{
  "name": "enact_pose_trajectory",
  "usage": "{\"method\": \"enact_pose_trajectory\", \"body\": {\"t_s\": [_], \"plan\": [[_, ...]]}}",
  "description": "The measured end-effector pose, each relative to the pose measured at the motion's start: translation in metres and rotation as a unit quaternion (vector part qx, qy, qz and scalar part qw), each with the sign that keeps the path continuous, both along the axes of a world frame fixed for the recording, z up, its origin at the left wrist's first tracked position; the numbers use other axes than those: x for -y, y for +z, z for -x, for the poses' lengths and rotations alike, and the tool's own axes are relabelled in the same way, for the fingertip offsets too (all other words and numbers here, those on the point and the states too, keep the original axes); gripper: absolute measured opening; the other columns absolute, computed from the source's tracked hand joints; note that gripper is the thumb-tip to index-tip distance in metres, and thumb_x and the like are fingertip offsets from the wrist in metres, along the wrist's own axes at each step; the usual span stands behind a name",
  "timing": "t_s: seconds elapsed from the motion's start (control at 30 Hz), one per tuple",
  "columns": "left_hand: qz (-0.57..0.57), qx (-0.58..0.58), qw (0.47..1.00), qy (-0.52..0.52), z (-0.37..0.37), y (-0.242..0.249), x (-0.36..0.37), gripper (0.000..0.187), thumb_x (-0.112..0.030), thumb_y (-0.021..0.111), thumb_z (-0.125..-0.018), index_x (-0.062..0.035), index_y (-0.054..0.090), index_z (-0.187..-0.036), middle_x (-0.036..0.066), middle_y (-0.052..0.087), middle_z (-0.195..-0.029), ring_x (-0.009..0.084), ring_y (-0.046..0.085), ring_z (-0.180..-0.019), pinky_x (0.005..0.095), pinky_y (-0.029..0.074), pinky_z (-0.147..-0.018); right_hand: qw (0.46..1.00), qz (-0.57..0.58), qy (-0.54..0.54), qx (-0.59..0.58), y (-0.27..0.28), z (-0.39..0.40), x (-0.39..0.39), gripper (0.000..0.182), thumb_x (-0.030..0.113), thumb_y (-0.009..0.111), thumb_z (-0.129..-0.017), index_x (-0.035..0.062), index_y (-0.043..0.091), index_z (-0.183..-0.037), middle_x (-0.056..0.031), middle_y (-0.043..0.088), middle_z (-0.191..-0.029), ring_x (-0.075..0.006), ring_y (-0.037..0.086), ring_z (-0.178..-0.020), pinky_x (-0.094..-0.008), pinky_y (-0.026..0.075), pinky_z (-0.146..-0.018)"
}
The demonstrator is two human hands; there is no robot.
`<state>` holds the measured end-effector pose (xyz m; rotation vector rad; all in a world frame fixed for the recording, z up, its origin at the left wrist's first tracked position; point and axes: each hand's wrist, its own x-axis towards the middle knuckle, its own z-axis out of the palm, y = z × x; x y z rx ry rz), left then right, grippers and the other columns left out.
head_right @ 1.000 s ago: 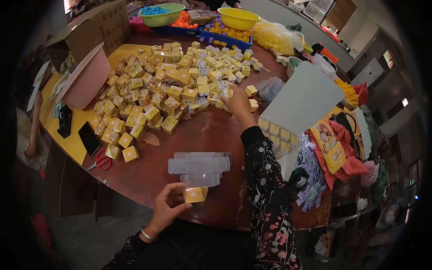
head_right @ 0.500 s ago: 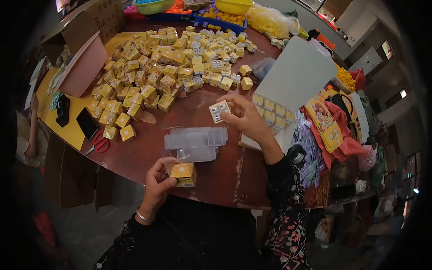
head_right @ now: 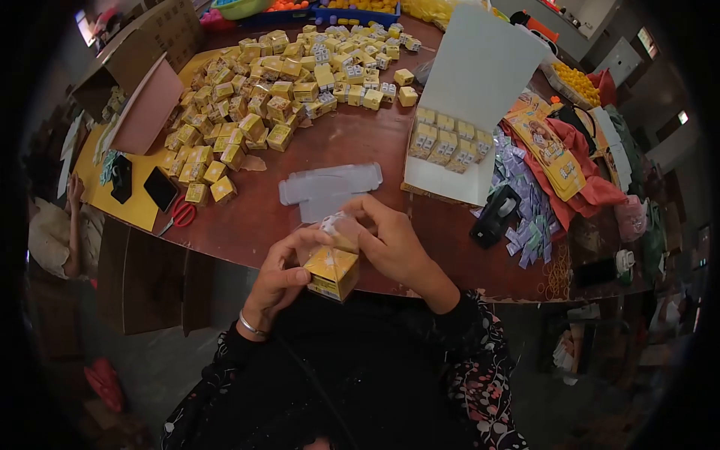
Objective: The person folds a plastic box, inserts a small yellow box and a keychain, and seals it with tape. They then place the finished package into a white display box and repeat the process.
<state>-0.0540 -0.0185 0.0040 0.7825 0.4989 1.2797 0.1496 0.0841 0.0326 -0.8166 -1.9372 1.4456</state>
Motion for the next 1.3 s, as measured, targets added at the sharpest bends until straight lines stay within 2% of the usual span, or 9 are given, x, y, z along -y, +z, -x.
{"method": "enact_pose_trajectory", "body": {"t_s": [0.13, 0.3, 0.43, 0.7, 0.83, 0.97, 1.03, 1.17, 1.3], "plan": [[0.008, 0.147, 0.989, -0.008, 0.004, -0.018, 0.005, 0.075, -0.033, 0.086, -0.081, 0.0008, 0.050, -0.138, 0.018, 0.053, -0.142, 0.0254, 0.057, -0.129, 0.0378, 0.046, -0.111, 0.991, 0.135, -0.006, 0.003, 0.066, -0.019, 0.017, 0.040, 0.013, 0.054, -0.106, 0.0026, 0.053, -0.145, -0.0163, 0.072, -0.116, -0.0165, 0.074, -0.087, -0.0298, 0.063, -0.072], [-0.041, 0.236, 0.970, -0.043, -0.004, -0.021, -0.001, 0.085, -0.048, 0.086, -0.075, 0.0000, 0.048, -0.135, 0.029, 0.051, -0.141, 0.0456, 0.055, -0.130, 0.0535, 0.050, -0.108, 0.996, 0.001, 0.039, 0.077, 0.077, -0.034, 0.021, 0.048, 0.007, 0.072, -0.094, 0.0030, 0.059, -0.140, -0.0159, 0.071, -0.122, -0.0168, 0.074, -0.092, -0.0303, 0.062, -0.075], [-0.022, 0.248, 0.964, -0.096, -0.005, -0.036, -0.004, 0.087, -0.047, 0.088, -0.072, 0.0008, 0.049, -0.133, 0.026, 0.054, -0.137, 0.0406, 0.058, -0.128, 0.0520, 0.051, -0.107, 0.963, -0.263, 0.045, 0.036, 0.077, -0.033, 0.004, 0.057, 0.007, 0.087, -0.078, 0.0032, 0.067, -0.131, -0.0139, 0.070, -0.125, -0.0200, 0.070, -0.108, -0.0324, 0.059, -0.084], [-0.012, 0.285, 0.948, -0.141, -0.010, -0.038, 0.001, 0.085, -0.045, 0.088, -0.075, 0.0003, 0.050, -0.135, 0.017, 0.060, -0.128, 0.0290, 0.063, -0.120, 0.0437, 0.053, -0.105, 0.934, -0.302, 0.191, -0.020, 0.071, -0.014, -0.007, 0.049, 0.012, 0.088, -0.076, 0.0048, 0.073, -0.122, -0.0115, 0.072, -0.120, -0.0265, 0.069, -0.109, -0.0377, 0.057, -0.092], [-0.046, 0.227, 0.965, -0.125, -0.008, -0.032, -0.005, 0.078, -0.044, 0.086, -0.078, -0.0007, 0.052, -0.134, 0.018, 0.058, -0.136, 0.0280, 0.061, -0.125, 0.0414, 0.051, -0.106, 0.925, -0.362, 0.116, 0.015, 0.072, -0.021, -0.002, 0.046, 0.009, 0.087, -0.077, 0.0024, 0.073, -0.119, -0.0132, 0.072, -0.116, -0.0273, 0.071, -0.101, -0.0362, 0.058, -0.086], [-0.035, 0.072, 0.997, 0.023, -0.001, -0.007, -0.005, 0.057, -0.021, 0.082, -0.087, 0.0017, 0.055, -0.132, 0.018, 0.056, -0.142, 0.0254, 0.061, -0.127, 0.0380, 0.052, -0.106, 0.949, -0.292, -0.046, -0.111, 0.074, -0.051, -0.001, 0.044, 0.007, 0.084, -0.079, -0.0051, 0.070, -0.118, -0.0163, 0.071, -0.110, -0.0229, 0.070, -0.097, -0.0322, 0.056, -0.084], [-0.021, 0.011, 0.999, 0.030, 0.000, -0.012, -0.004, 0.055, -0.006, 0.081, -0.087, 0.0022, 0.054, -0.134, 0.016, 0.061, -0.136, 0.0237, 0.063, -0.122, 0.0372, 0.053, -0.105, 0.944, -0.232, -0.140, -0.190, 0.074, -0.051, 0.010, 0.043, 0.007, 0.082, -0.081, -0.0066, 0.068, -0.119, -0.0161, 0.070, -0.106, -0.0223, 0.069, -0.095, -0.0313, 0.055, -0.086], [-0.036, -0.127, 0.990, 0.056, -0.019, 0.002, 0.000, 0.057, -0.007, 0.084, -0.085, 0.0019, 0.054, -0.132, 0.013, 0.065, -0.128, 0.0199, 0.066, -0.117, 0.0331, 0.056, -0.099, 0.884, -0.434, -0.166, -0.054, 0.082, -0.034, 0.009, 0.043, 0.006, 0.088, -0.075, -0.0030, 0.069, -0.113, -0.0161, 0.071, -0.106, -0.0245, 0.070, -0.095, -0.0321, 0.056, -0.082], [-0.054, -0.157, 0.983, 0.077, -0.024, 0.008, 0.002, 0.057, -0.007, 0.085, -0.085, 0.0014, 0.053, -0.132, 0.012, 0.065, -0.126, 0.0196, 0.067, -0.114, 0.0323, 0.057, -0.097, 0.857, -0.494, -0.142, -0.042, 0.080, -0.014, 0.006, 0.048, 0.011, 0.093, -0.069, -0.0003, 0.070, -0.111, -0.0151, 0.072, -0.104, -0.0275, 0.071, -0.090, -0.0339, 0.059, -0.075]]}}
